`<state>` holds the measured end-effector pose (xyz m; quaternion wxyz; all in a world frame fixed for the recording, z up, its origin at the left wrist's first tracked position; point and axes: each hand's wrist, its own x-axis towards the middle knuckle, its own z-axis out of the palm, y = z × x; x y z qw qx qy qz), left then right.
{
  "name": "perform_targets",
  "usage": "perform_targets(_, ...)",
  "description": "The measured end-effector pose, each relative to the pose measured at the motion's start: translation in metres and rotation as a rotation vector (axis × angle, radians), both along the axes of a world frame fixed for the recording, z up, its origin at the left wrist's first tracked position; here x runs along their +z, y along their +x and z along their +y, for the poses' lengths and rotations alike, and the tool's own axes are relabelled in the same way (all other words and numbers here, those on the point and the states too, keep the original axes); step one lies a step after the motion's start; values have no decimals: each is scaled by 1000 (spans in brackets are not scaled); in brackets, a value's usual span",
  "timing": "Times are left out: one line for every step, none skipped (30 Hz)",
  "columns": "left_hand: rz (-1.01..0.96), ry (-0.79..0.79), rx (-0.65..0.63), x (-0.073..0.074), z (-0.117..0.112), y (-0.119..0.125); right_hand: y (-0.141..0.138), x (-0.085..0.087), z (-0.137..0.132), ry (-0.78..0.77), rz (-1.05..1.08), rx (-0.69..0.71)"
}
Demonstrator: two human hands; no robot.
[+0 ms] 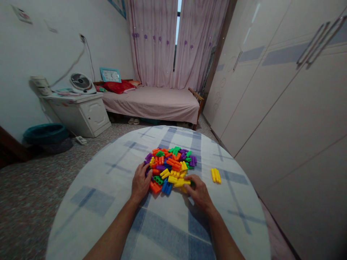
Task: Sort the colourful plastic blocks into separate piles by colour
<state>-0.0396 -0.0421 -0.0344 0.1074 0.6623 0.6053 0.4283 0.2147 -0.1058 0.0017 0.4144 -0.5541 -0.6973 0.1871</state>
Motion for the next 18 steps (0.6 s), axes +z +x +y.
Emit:
perform_targets(1, 1, -2, 0, 0, 0, 1, 1, 0, -17, 36, -7)
perform_targets(2, 1, -2, 0, 0, 0, 1, 2, 0, -43, 74, -16)
perform_targets(3, 0, 0, -1, 0, 0, 2, 3, 0, -73, 114, -26)
perform_targets(4, -2, 0, -2, 0, 0, 3, 4, 0, -100, 158, -42)
perform_targets(4, -2, 1, -3, 1, -1, 4, 4, 1, -119, 205, -64)
perform_targets(4, -1, 1, -4, 2, -1, 6, 4, 2, -126, 248, -97)
perform_targets(3, 2, 0, -5, 3, -1, 8, 4, 3, -118, 282, -138)
perform_targets(3, 4, -1, -6, 3, -2, 11, 4, 4, -96, 307, -190)
perform_targets(2, 8, -1, -7, 4, -2, 16, 3, 6, -65, 326, -251)
perform_targets(0, 11, -1, -8, 4, -2, 22, 3, 8, -26, 341, -321)
perform_targets(0, 14, 1, -8, 4, -2, 30, 2, 9, 18, 351, -402)
perform_targets(1, 15, 2, -8, 4, -2, 39, 0, 11, 60, 362, -490)
perform_targets(3, 15, 3, -8, 4, -2, 49, -3, 12, 102, 369, -585)
perform_targets(5, 14, 5, -7, 4, -1, 61, -6, 13, 137, 359, -692)
perform_targets(6, 12, 7, -7, 3, -1, 72, -10, 13, 152, 354, -786)
perform_targets(8, 10, 8, -6, 3, -1, 83, -14, 12, 171, 339, -883)
perform_targets(8, 9, 8, -6, 3, -1, 93, -18, 11, 173, 306, -960)
perform_targets(8, 8, 9, -6, 3, -1, 102, -22, 10, 152, 272, -1023)
